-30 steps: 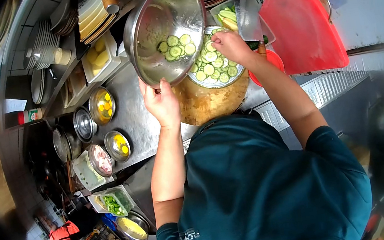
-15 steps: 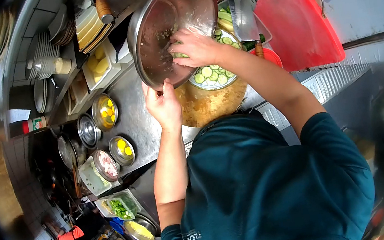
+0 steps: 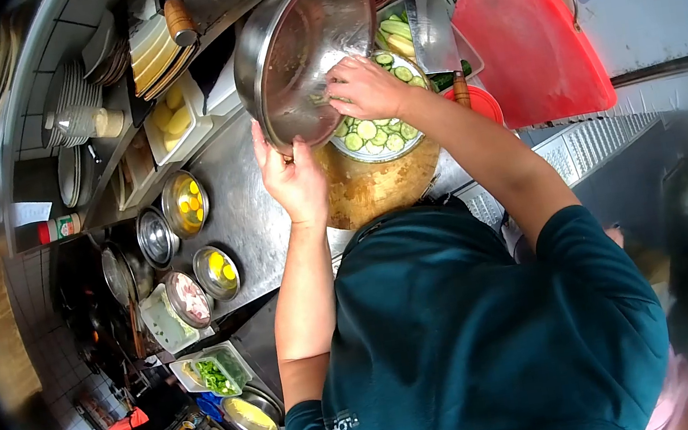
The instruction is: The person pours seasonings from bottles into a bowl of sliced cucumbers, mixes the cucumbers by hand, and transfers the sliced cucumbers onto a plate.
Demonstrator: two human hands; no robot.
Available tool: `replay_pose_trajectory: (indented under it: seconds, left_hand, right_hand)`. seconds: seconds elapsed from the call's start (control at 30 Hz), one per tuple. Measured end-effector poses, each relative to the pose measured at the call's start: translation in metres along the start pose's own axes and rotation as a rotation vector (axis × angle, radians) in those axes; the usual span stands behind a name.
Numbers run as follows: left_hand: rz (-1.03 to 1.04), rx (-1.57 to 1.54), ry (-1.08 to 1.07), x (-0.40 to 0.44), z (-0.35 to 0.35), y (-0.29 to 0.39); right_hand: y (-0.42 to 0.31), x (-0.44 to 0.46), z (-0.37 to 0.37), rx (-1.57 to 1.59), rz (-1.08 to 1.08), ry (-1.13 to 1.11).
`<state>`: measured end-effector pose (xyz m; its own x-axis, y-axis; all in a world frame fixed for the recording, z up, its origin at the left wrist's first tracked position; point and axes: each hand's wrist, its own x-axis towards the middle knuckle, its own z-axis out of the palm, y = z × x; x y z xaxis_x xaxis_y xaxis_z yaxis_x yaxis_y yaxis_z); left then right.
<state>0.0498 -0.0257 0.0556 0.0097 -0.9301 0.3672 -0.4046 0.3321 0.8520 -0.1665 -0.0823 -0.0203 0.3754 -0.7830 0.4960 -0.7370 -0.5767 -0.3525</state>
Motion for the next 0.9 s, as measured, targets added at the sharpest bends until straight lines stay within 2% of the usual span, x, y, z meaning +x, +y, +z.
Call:
replay_pose_trajectory:
  seconds: [0.43,0.67,0.77,0.9]
  left_hand:
    - [0.161,0.146,0.001,0.001,-0.005,0.006]
    - [0.175,0.138,0.03,0.001,-0.007,0.004]
    - [0.208,0.169,0.033,0.002,-0.01,0.003]
    - [0.22,0.203,0.05,0.001,-0.013,0.005]
  right_hand:
    - [0.004,-0.023,-0.005,0.05,-0.037,0.029]
    - [0.004,-0.033,-0.009,0.051,-0.024,-0.012]
    - [0.0,-0.034,-0.014,0.097,-0.036,0.028]
    - [0.004,-0.033,-0.024,0.116,0.061,0.11]
